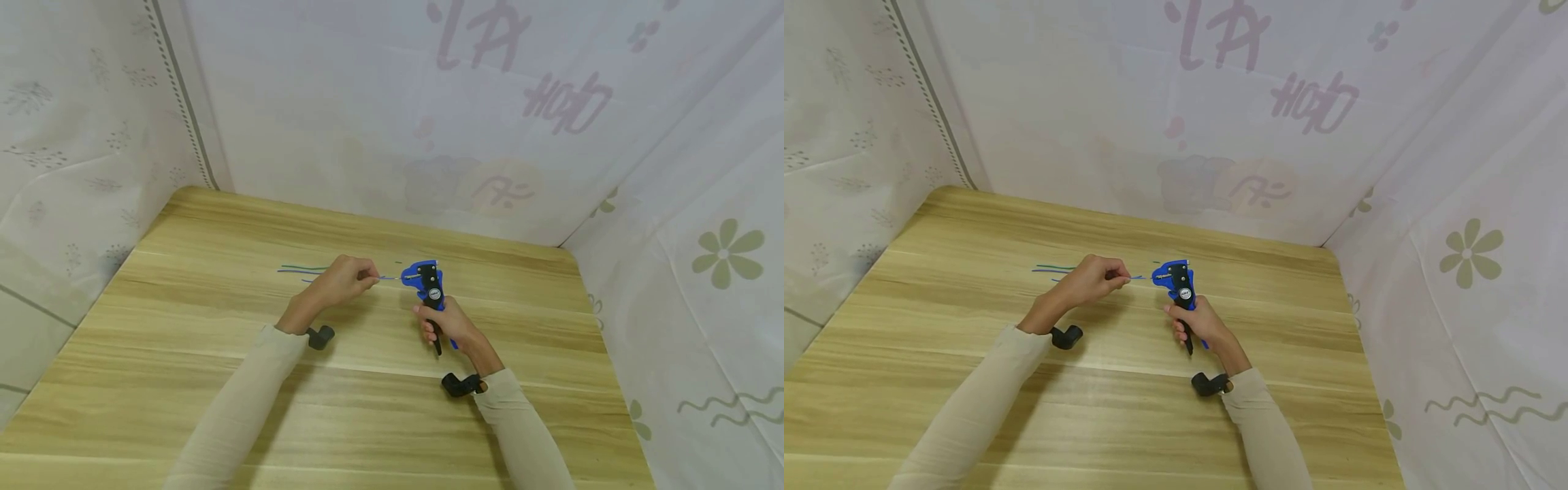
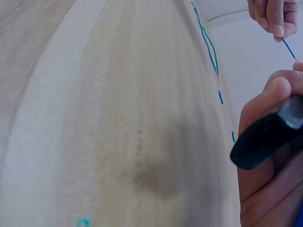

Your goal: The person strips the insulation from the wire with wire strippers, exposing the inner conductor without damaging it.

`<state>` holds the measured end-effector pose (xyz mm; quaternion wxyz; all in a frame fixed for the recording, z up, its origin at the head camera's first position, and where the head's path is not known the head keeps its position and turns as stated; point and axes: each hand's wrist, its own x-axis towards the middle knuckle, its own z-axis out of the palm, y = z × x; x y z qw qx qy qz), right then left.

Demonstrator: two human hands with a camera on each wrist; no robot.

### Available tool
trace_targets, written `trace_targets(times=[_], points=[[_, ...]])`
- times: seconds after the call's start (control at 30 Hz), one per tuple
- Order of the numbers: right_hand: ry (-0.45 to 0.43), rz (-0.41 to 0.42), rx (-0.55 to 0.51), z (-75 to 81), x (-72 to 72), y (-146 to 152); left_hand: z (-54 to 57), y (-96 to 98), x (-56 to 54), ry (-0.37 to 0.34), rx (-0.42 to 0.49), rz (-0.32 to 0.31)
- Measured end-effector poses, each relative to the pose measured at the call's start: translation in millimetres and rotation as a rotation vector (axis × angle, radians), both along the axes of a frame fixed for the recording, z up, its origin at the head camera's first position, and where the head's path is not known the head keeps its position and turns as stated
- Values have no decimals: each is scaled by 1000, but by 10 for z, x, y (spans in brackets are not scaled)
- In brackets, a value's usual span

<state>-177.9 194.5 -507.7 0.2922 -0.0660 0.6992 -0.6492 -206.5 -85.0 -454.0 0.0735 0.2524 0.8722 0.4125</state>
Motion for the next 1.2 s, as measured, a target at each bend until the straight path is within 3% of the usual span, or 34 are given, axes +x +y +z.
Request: trace_targets(times=[0.47,1.2], points=[[-15,-17,-23,10,-10,19,-13,-1,-5,8,13,12],[-6,-40,-14,5,-5,25,1,-19,-1,-88,37,4]])
